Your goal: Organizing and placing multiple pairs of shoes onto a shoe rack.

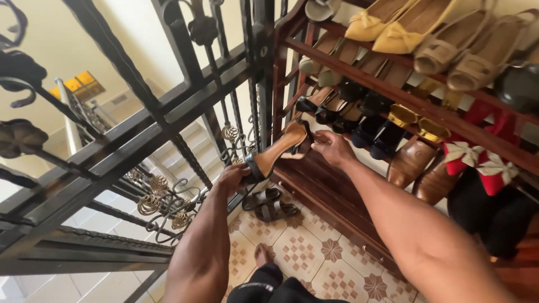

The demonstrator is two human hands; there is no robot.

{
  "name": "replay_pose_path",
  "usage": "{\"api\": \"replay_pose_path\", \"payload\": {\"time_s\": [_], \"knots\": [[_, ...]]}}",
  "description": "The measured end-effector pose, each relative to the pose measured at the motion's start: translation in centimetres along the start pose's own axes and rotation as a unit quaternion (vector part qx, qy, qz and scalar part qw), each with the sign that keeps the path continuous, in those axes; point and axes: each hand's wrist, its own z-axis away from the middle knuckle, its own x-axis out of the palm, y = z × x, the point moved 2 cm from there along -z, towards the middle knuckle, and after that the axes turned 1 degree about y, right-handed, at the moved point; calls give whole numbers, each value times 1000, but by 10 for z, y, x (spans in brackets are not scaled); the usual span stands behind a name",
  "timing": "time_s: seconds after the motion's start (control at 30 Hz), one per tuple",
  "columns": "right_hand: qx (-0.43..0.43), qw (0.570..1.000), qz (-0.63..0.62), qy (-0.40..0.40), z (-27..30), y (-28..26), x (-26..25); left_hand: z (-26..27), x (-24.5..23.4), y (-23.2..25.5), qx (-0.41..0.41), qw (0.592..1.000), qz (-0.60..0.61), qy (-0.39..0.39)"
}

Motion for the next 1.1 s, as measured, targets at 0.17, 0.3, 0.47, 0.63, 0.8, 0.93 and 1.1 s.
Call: {"api": "replay_pose_path", "payload": {"time_s": [0.17,0.3,0.47,0.63,0.8,0.93,1.1], "knots": [[66,997,37,10,-56,44,5,-48,-12,21,-27,993,37,109],[64,997,42,8,-92,63,3,-81,-13,33,-10,994,44,103],[108,990,86,32,-116,46,-6,-112,-12,43,1,994,68,80],[190,973,128,0,-147,58,-11,-145,-2,29,17,993,105,47],[57,966,253,-8,-213,107,-19,-199,15,37,63,991,105,44],[-183,931,310,59,-258,153,-10,-219,42,13,78,973,219,12],[-80,931,353,38,-386,267,61,-247,45,16,123,964,235,28]]}}
